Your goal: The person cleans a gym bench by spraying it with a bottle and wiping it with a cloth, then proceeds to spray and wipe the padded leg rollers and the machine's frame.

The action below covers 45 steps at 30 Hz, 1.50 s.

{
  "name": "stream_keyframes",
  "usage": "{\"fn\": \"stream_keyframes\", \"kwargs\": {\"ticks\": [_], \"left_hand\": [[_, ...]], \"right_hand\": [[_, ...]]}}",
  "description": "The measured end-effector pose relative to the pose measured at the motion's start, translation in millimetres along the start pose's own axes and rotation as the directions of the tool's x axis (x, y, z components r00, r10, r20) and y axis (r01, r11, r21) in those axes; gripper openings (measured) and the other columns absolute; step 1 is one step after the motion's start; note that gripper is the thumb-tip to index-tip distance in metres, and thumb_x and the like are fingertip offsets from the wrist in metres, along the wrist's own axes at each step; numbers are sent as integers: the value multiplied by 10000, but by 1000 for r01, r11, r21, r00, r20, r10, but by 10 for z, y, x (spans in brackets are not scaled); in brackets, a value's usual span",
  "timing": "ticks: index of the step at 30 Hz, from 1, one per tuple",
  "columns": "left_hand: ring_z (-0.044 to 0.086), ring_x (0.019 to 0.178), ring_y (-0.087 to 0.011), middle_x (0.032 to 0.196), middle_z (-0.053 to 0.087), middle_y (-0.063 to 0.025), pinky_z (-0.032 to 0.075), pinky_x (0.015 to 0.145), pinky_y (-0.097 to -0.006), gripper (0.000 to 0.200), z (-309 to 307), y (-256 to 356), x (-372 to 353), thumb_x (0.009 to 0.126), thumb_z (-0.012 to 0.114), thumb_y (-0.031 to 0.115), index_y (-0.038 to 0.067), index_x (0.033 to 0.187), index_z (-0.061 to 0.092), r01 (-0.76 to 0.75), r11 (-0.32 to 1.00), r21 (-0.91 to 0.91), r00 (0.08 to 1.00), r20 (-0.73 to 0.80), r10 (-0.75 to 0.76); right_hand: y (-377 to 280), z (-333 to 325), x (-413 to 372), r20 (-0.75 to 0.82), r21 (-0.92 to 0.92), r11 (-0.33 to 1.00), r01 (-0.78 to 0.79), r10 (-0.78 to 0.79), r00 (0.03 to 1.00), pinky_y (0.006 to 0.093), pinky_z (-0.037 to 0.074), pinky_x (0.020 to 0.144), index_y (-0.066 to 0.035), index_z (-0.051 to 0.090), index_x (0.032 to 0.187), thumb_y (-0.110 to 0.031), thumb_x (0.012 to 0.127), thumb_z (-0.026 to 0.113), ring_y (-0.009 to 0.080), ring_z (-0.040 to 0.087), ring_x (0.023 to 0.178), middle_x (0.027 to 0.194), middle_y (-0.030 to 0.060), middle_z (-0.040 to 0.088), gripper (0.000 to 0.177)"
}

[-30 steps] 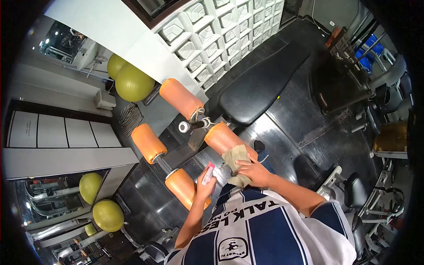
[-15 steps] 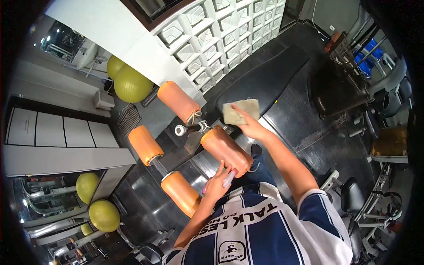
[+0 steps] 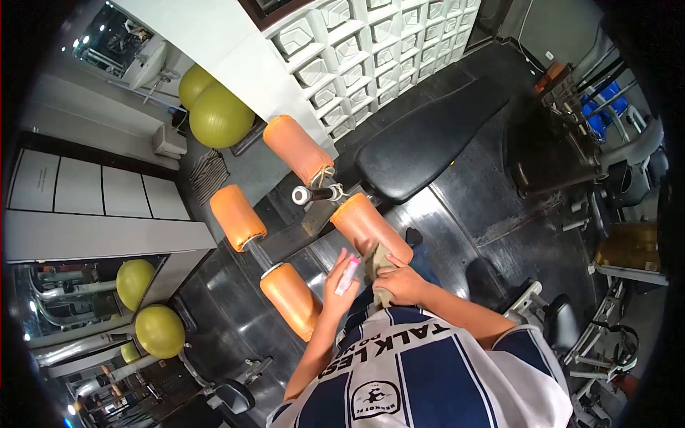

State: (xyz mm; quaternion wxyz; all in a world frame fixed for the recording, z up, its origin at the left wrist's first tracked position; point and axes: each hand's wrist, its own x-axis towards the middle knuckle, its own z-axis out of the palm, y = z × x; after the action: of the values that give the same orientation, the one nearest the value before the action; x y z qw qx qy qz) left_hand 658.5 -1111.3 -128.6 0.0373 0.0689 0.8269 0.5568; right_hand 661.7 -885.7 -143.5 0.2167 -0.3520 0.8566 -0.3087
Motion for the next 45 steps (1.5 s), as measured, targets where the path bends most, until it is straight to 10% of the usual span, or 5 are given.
{"fn": "stream_keyframes", "kwargs": {"ticks": [9, 18, 25, 31, 45], "left_hand": [[586, 1222, -352, 1564, 375, -126, 526, 963, -424, 701, 220, 54, 540, 770, 654, 156, 170, 1451, 488, -104, 928, 359, 942, 334, -24], [599, 1209, -356, 1471, 486, -189, 509, 975, -401, 603, 12, -366, 227, 757, 647, 146, 85, 1353, 577, -123, 973, 195, 970, 229, 77], [607, 1223, -224, 1378, 578, -223, 470, 996, -312, 461, -46, -150, -179, 783, 607, 41, 3, 1241, 644, 98, 995, -22, 993, 74, -96], [599, 1226, -333, 1477, 496, -155, 512, 977, -364, 614, 235, 16, 152, 778, 672, 112, 91, 1381, 555, -138, 990, 28, 968, 214, 129], [653, 1097, -346, 1322, 619, -165, 536, 914, -380, 464, 173, -481, -489, 813, 680, 198, 76, 1258, 639, -44, 971, 234, 963, 270, -21]], "right_hand": [[244, -1416, 94, -251, 779, 597, -191, 576, 778, 359, 490, 958, -22, 596, 1253, -45, 841, 497, 190, 628, 1071, 1136, 109, 687, 424], [526, -313, 1047, -414, -237, 958, -162, 51, 909, 490, 342, 1136, -102, 506, 1414, -140, 781, 663, 414, 378, 1387, 1548, 150, 374, 654], [33, -78, -345, -182, -136, 978, -161, 135, 974, 489, 396, 1055, -197, 671, 1159, -120, 741, 663, 302, 420, 1350, 1434, -13, 504, 426], [664, -620, -125, -341, 555, 746, -368, 608, 717, 486, 507, 886, -61, 630, 1200, -126, 763, 572, 435, 654, 997, 1041, 255, 687, 446], [422, -662, 991, -419, 71, 981, -182, 195, 887, 464, 331, 1151, -108, 491, 1427, -36, 789, 610, 333, 407, 1398, 1514, 111, 454, 652]]}}
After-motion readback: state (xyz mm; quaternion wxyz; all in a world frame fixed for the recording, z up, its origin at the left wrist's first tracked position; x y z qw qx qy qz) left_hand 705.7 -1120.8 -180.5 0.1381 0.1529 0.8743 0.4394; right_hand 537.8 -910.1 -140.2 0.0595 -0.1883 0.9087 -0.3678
